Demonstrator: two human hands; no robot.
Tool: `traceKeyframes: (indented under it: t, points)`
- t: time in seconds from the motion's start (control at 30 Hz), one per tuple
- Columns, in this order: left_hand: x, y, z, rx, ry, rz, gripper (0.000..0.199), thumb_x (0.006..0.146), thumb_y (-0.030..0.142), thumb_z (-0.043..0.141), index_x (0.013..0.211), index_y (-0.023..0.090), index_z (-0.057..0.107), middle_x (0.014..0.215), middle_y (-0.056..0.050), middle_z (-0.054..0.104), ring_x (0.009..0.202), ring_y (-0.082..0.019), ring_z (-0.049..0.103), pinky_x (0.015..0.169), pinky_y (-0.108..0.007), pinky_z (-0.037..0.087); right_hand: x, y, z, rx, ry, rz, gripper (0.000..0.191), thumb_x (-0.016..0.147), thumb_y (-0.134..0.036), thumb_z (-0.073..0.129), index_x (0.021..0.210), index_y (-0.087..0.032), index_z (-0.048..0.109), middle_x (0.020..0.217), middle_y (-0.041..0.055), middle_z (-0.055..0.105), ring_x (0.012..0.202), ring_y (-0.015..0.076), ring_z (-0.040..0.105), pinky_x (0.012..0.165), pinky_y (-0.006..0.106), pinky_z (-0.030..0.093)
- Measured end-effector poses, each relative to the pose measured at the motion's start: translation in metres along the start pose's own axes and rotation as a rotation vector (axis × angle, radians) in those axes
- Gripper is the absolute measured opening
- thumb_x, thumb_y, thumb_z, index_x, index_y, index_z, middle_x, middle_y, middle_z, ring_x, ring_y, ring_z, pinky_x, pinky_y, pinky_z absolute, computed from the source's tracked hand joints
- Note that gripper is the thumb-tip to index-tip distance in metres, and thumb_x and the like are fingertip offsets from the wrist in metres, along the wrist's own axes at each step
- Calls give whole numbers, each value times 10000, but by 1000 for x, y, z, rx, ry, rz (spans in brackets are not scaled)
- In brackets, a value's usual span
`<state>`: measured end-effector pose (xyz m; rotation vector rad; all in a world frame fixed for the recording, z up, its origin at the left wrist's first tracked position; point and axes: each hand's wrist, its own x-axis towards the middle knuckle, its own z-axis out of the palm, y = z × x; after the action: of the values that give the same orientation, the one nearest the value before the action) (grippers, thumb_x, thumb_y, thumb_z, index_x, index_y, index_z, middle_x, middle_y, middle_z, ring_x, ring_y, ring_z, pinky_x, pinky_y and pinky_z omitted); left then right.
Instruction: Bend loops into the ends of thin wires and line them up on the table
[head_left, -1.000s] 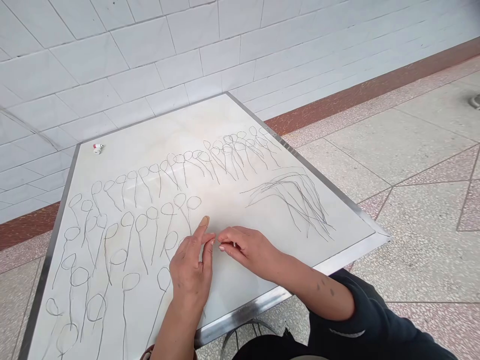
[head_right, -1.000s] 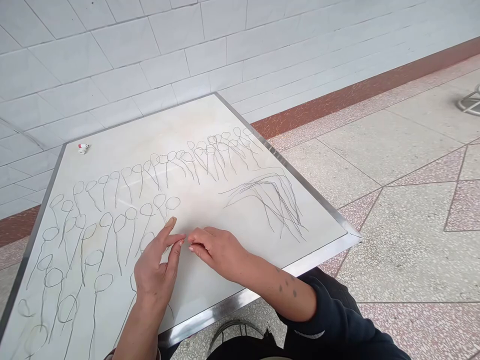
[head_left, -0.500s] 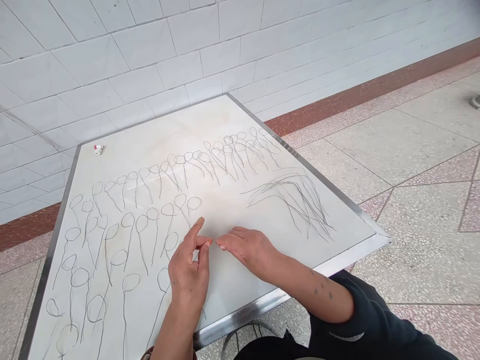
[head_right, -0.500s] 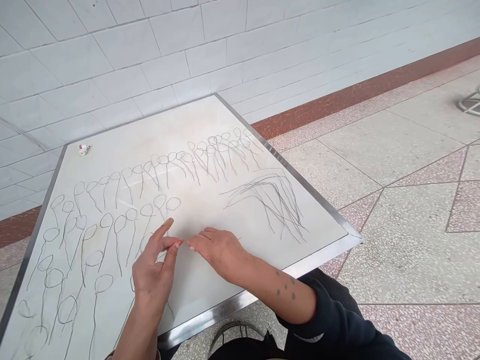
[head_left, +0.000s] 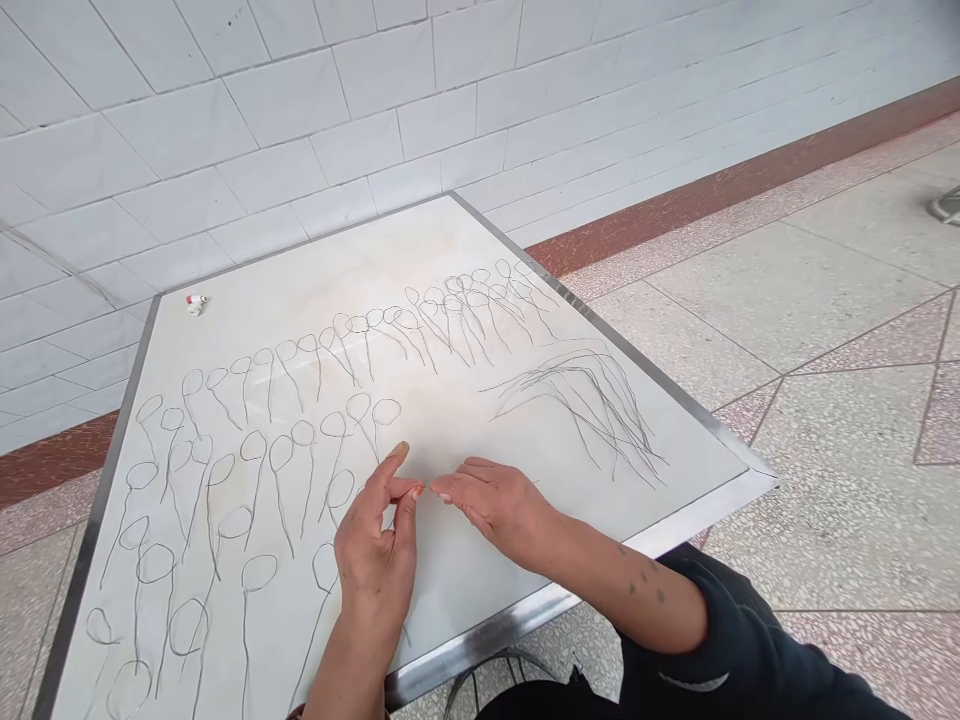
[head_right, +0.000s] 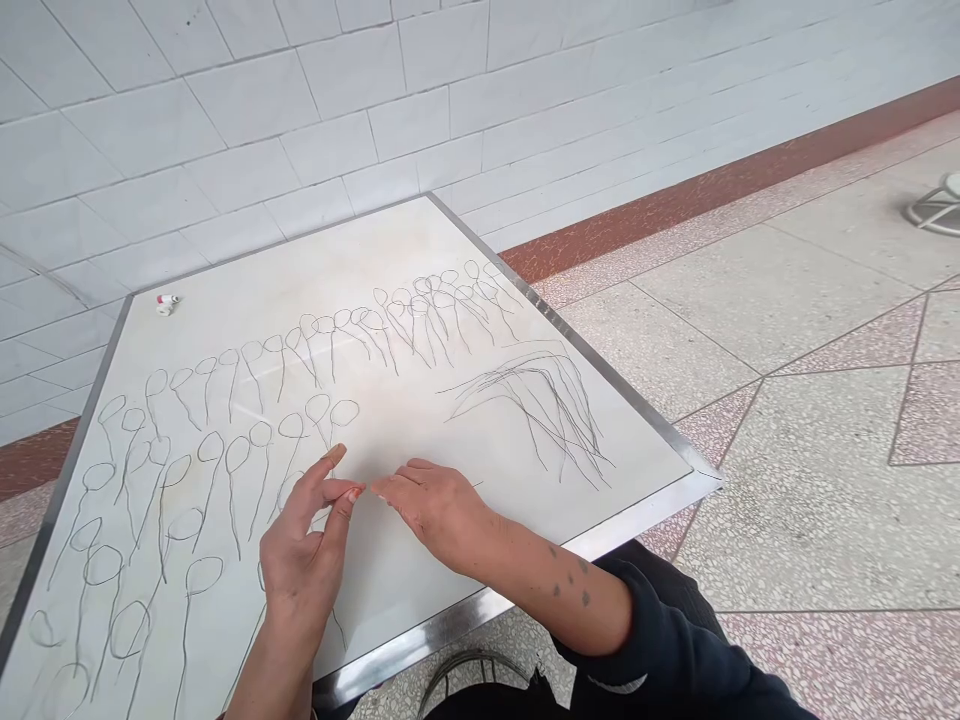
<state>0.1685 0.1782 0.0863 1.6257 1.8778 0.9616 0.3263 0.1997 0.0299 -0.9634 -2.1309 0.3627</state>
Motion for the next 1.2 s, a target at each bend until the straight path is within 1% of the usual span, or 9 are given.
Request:
traceKeyframes:
  t: [0.1,0.2,0.33,0.43,0.53,0.77,0.97,1.07,1.2]
  points:
    - [2,-3,-1,18,-10,7,380,858,394,532,1221,296,586,1010,-18,719,890,-200,654,609,-285,504,0,0,1,2,-1,19,196,926,-105,415,996,-161,589,715,22,613,646,130,517,537,224,434]
    - [2,-5,-1,9,47,25,348,853,379,544,1185,305,616,1111,-12,695,951,-204,643,703,-311,510,1,-1,0,-34,-26,25,209,921,-101,408,1017,-157,585,709,24,605,646,135,518,510,226,417]
    - [0,-1,-1,-26,87,-14,319,833,397,564,1131,319,647,1128,6,688,869,-190,656,776,-343,500,2,-2,-2,-78,-40,23,212,908,-76,413,1013,-154,579,691,14,582,620,125,500,500,223,397]
    - [0,3,-3,-19,113,-70,271,810,425,576,1027,302,682,1164,10,672,832,-188,650,724,-334,494,0,1,0,-109,-31,2,239,859,-33,448,1027,-157,564,704,2,570,627,117,493,489,218,366]
    - [0,7,-5,-18,136,-111,221,792,443,573,887,280,689,1203,17,652,876,-204,639,624,-301,469,-2,4,2,-154,-76,-7,316,805,11,453,1054,-161,542,717,-8,550,648,117,482,498,220,345]
    - [3,13,-10,-64,141,-180,357,780,454,582,1099,306,647,996,7,705,1026,-253,595,825,-391,443,0,4,-8,-217,-256,-11,483,713,63,462,1132,-175,484,752,-19,493,655,120,432,511,237,297]
    - [5,16,-14,-61,124,-217,432,764,468,600,1176,338,609,853,16,697,918,-244,618,842,-423,436,2,4,-14,-239,-287,14,441,737,62,443,1086,-204,492,738,-25,467,622,117,400,507,236,286]
    - [5,16,-15,-52,128,-241,426,774,463,588,1184,349,598,881,20,691,937,-239,611,810,-397,443,2,7,-13,-221,-296,7,491,735,64,451,1158,-186,468,794,-8,503,678,125,437,535,229,326]
    - [8,15,-19,-36,156,-255,333,786,453,573,1083,325,651,1019,16,690,974,-241,611,820,-394,452,1,10,-13,-209,-308,-3,556,747,68,427,1253,-163,416,845,10,529,737,138,464,577,231,371]
